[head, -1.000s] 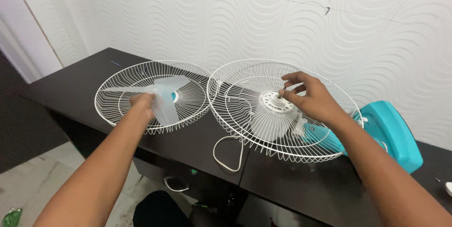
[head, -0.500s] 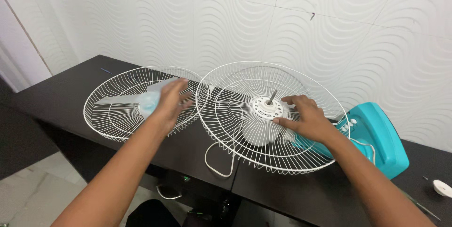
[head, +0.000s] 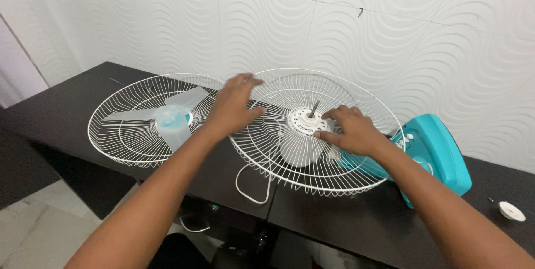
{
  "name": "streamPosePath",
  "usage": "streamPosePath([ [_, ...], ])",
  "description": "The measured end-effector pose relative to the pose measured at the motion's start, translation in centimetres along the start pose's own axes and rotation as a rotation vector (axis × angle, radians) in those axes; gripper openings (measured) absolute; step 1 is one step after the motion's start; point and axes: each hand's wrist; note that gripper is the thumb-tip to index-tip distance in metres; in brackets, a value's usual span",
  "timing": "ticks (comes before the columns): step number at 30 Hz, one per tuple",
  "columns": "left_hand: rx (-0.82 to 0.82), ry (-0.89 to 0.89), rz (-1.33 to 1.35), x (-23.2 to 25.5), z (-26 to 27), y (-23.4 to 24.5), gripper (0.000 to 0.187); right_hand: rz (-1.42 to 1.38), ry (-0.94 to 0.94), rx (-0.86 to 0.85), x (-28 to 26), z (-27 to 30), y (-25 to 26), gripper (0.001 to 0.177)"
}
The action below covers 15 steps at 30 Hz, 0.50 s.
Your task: The person disassembles a small table fan by removing the front grille, unscrewing the blade hub, detaching the fan blade, and then using a screwdriver to remove screws from the motor housing. The components are placed on the table as they are removed.
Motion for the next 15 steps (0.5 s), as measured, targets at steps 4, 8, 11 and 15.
streamPosePath([
  [4,-0.492,-0.123,0.059,2.2,-4.2,-3.3,0.089,-0.165,-0.061,-0.095,-0.1,-3.3,1.0,0.072],
  [8,-0.683,-0.169,-0.060,3.2,-6.9,-7.2,0.114,-0.228,-0.155,-0.128,-0.9,-4.7,0.6,0.063],
  [11,-0.700,-0.063,0.008,2.4,-7.2,-8.9,0.132,-0.379,-0.180,-0.026,-0.7,-3.5,-0.5,0.059],
  [15,-0.556,-0.081,0.161,1.0,-5.6,-9.8,0.131,-0.479,-0.164,0.066,0.2,-2.8,-1.8,0.067],
])
Point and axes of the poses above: each hand's wrist, its own z-axis away from the middle knuckle, its own y-axis out of the back of the hand, x = y × z, and after that the axes turned 8 degrees about x, right-handed
